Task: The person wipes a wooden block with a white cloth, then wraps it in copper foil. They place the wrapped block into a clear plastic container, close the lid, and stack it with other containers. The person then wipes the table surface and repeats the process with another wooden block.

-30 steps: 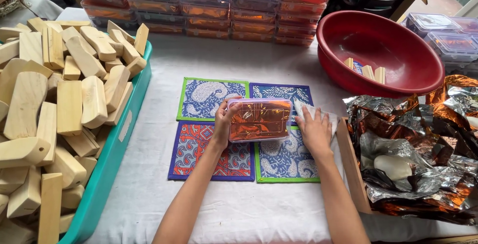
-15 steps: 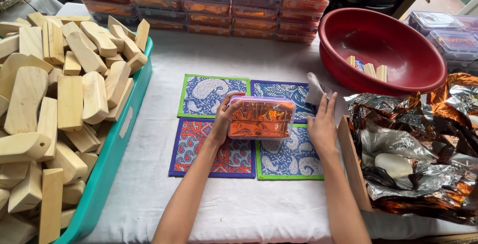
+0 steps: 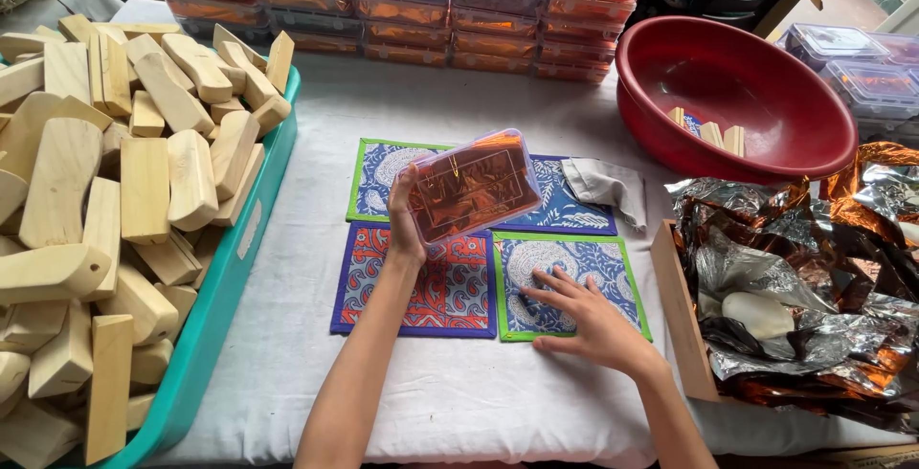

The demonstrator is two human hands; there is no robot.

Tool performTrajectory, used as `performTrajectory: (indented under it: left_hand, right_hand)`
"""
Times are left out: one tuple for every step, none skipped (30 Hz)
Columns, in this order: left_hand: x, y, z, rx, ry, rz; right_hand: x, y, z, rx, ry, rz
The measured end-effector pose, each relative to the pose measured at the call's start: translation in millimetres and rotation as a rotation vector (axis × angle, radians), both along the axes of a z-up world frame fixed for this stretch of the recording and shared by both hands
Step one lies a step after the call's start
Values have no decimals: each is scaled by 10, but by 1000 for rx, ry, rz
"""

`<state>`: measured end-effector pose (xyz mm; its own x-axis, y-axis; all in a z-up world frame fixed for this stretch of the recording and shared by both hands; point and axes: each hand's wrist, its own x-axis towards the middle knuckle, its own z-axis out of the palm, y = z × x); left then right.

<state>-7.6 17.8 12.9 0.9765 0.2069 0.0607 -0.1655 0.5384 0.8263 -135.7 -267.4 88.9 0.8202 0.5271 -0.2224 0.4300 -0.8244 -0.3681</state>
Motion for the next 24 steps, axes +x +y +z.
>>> performTrajectory:
  left_hand:
    - [2,-2,18,-20,29,7]
    - [-6,-13,42,-22,25,10]
    - [-13,-24,64,-11,24,-2]
    - [-30,-35,74,1,26,-15]
    - [-19,-46,61,0,26,-12]
    - [-19,-61,37,-8,42,-20]
    - [-19,-78,14,-15,58,-28]
    - [-26,-90,11,-16,60,-27]
    - [-37,-104,12,-9,68,-35]
    - [-31,-127,25,-1,73,-45]
    - [-39,-147,42,-1,71,-47]
    - [-41,-157,65,8,77,-61]
    - [-46,-167,88,18,84,-75]
    - [-48,-178,64,19,82,-75]
    - [-50,-192,43,31,74,-83]
    - [-43,-191,33,49,65,-92]
    - [-64,-197,22,56,62,-93]
    - [-52,-199,36,67,48,-121]
    - [-39,-197,51,78,34,-149]
    - [2,-207,27,81,24,-147]
    - [47,-213,-2,145,44,-170]
    - [42,-232,-73,206,75,-193]
    - [45,-262,-100,206,75,-192]
    - [56,-288,-121,241,65,-194]
  right_hand:
    - [28,7,19,17,0,-6]
    - [35,31,28,15,-4,-3]
    - [44,54,35,-3,-6,-19]
    - [42,78,33,-21,-5,-36]
    - [54,88,41,-22,-6,-33]
    - [52,96,43,-36,-12,-23]
    - [52,102,44,-50,-18,-13]
    - [69,93,45,-50,-16,-13]
    - [83,82,48,-54,-13,0]
    - [103,65,59,-57,-13,10]
    - [158,20,48,-57,-15,8]
    - [218,-17,39,64,16,11]
    - [275,-53,30,185,45,14]
    - [400,-76,-67,186,43,15]
    - [525,-102,-162,401,86,-187]
    - [654,-115,-262,620,130,-391]
    - [708,-108,-372,628,127,-391]
    - [795,-96,-462,834,110,-407]
    - [885,-79,-549,1040,92,-419]
    - [880,-51,-567,1044,84,-412]
    - [879,-20,-593,1064,135,-487]
    - [830,-2,-649,1078,195,-567]
    - [819,-23,-634,1078,197,-566]
    - [817,-41,-616,1172,230,-594]
